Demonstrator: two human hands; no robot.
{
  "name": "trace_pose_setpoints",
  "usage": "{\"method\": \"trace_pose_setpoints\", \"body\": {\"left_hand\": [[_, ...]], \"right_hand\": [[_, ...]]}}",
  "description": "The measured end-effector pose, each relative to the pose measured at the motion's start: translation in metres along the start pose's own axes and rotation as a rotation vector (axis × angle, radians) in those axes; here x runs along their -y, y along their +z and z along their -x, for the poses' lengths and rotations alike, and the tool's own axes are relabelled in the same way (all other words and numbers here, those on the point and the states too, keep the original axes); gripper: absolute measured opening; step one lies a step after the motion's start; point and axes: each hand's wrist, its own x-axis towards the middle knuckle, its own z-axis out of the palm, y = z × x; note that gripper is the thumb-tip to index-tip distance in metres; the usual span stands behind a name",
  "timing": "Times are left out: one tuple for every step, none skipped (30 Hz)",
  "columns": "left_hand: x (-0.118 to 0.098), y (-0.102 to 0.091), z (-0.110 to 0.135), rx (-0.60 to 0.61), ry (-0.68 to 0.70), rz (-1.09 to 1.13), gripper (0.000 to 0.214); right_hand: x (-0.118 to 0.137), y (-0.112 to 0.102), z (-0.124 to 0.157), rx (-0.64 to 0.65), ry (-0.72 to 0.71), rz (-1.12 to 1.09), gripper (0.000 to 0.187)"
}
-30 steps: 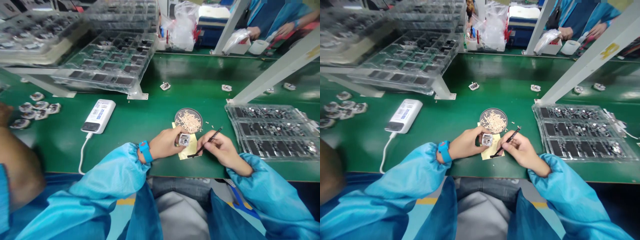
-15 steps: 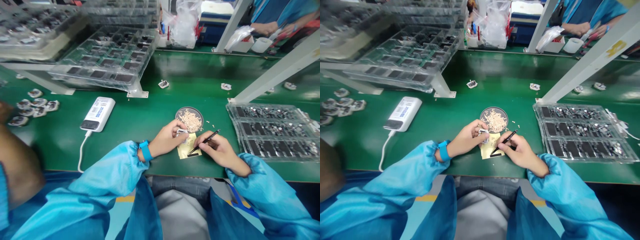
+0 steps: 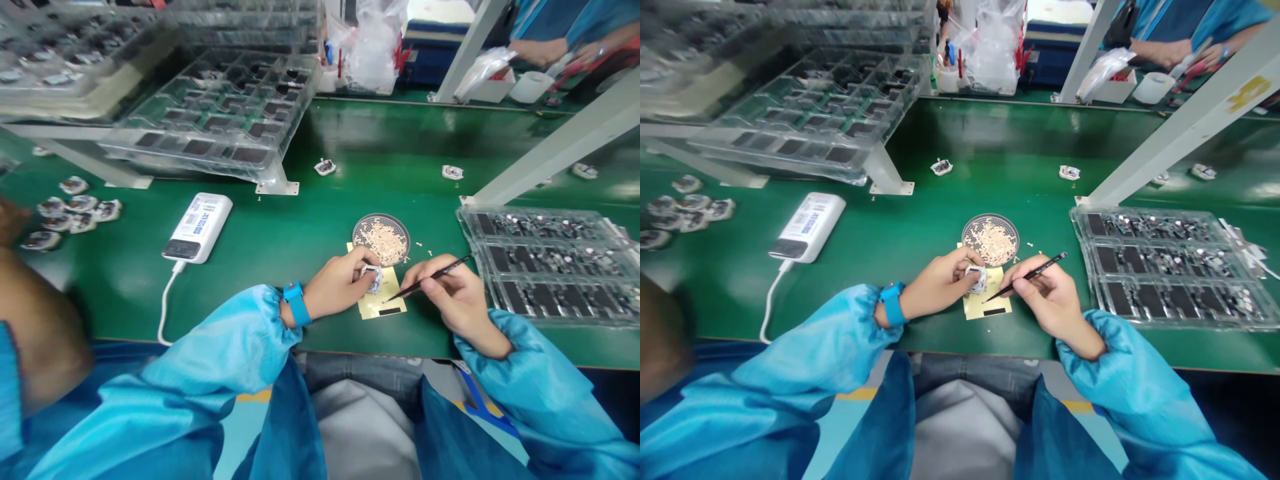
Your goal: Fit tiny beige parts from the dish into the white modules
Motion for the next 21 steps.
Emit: {"method": "trace_pose_setpoints", "body": {"left_hand": [[-0.0001, -0.0001, -0.0001, 0.0, 0.0, -0.003, 0.014], [-0.0001, -0.0003, -0.0001, 0.0, 0.0, -0.002, 0.014], [-0.0001, -0.0004, -0.0001, 0.001, -0.001, 0.001, 0.014], [-0.0001, -0.0005, -0.0001, 0.002, -0.001, 0.005, 0.014], [-0.0001, -0.0007, 0.0, 0.004, -0.002, 0.008, 0.014], [-0.0003, -0.0008, 0.0001, 0.007, -0.002, 0.01, 0.014], [-0.0005, -0.0009, 0.0002, 0.009, -0.002, 0.011, 0.014], [-0.0007, -0.0009, 0.0003, 0.01, -0.002, 0.014, 0.015], [-0.001, -0.0009, 0.0004, 0.01, -0.003, 0.02, 0.015], [-0.0014, -0.0008, 0.0005, 0.009, -0.004, 0.028, 0.014], [-0.0017, -0.0006, 0.0006, 0.008, -0.005, 0.036, 0.014], [-0.002, -0.0004, 0.0008, 0.005, -0.005, 0.045, 0.014], [-0.0023, -0.0002, 0.0009, 0.002, -0.003, 0.053, 0.014], [-0.0026, 0.0, 0.0009, -0.003, 0.002, 0.059, 0.014], [-0.0028, 0.0001, 0.001, -0.009, 0.008, 0.064, 0.014], [-0.003, 0.0001, 0.001, -0.015, 0.014, 0.068, 0.014], [-0.0032, 0.0001, 0.0011, -0.019, 0.018, 0.071, 0.015], [-0.0035, 0.0001, 0.0011, -0.023, 0.019, 0.074, 0.015], [-0.0037, 0.0001, 0.0012, -0.026, 0.018, 0.077, 0.015], [-0.0039, 0.0002, 0.0012, -0.03, 0.013, 0.081, 0.015], [-0.0041, 0.0003, 0.0013, -0.039, 0.006, 0.089, 0.015]], "right_hand": [[-0.0006, 0.0017, -0.0004, -0.042, -0.037, 0.016, 0.003], [-0.0015, 0.0033, -0.0007, -0.087, -0.075, 0.036, 0.005], [-0.0026, 0.0047, -0.001, -0.129, -0.104, 0.061, 0.006], [-0.0037, 0.0059, -0.0013, -0.164, -0.124, 0.09, 0.008], [-0.0049, 0.0067, -0.0014, -0.192, -0.131, 0.12, 0.009], [-0.0058, 0.0073, -0.0016, -0.214, -0.127, 0.147, 0.01], [-0.0065, 0.0076, -0.0017, -0.233, -0.116, 0.166, 0.011], [-0.007, 0.0077, -0.002, -0.247, -0.1, 0.177, 0.011], [-0.0071, 0.0077, -0.0023, -0.258, -0.08, 0.182, 0.011], [-0.0069, 0.0076, -0.0028, -0.269, -0.057, 0.185, 0.011], [-0.0065, 0.0075, -0.0033, -0.277, -0.03, 0.187, 0.011], [-0.006, 0.0075, -0.0039, -0.281, -0.002, 0.19, 0.012], [-0.0054, 0.0075, -0.0045, -0.285, 0.024, 0.192, 0.013], [-0.0049, 0.0075, -0.005, -0.286, 0.046, 0.191, 0.014], [-0.0044, 0.0076, -0.0055, -0.284, 0.064, 0.186, 0.015], [-0.004, 0.0077, -0.0058, -0.283, 0.076, 0.18, 0.015], [-0.0038, 0.0078, -0.006, -0.284, 0.082, 0.174, 0.016], [-0.0036, 0.008, -0.0061, -0.286, 0.086, 0.17, 0.016], [-0.0034, 0.0081, -0.0061, -0.288, 0.089, 0.166, 0.015], [-0.0034, 0.0081, -0.006, -0.289, 0.092, 0.164, 0.015], [-0.0033, 0.0082, -0.0059, -0.29, 0.093, 0.161, 0.014]]}}
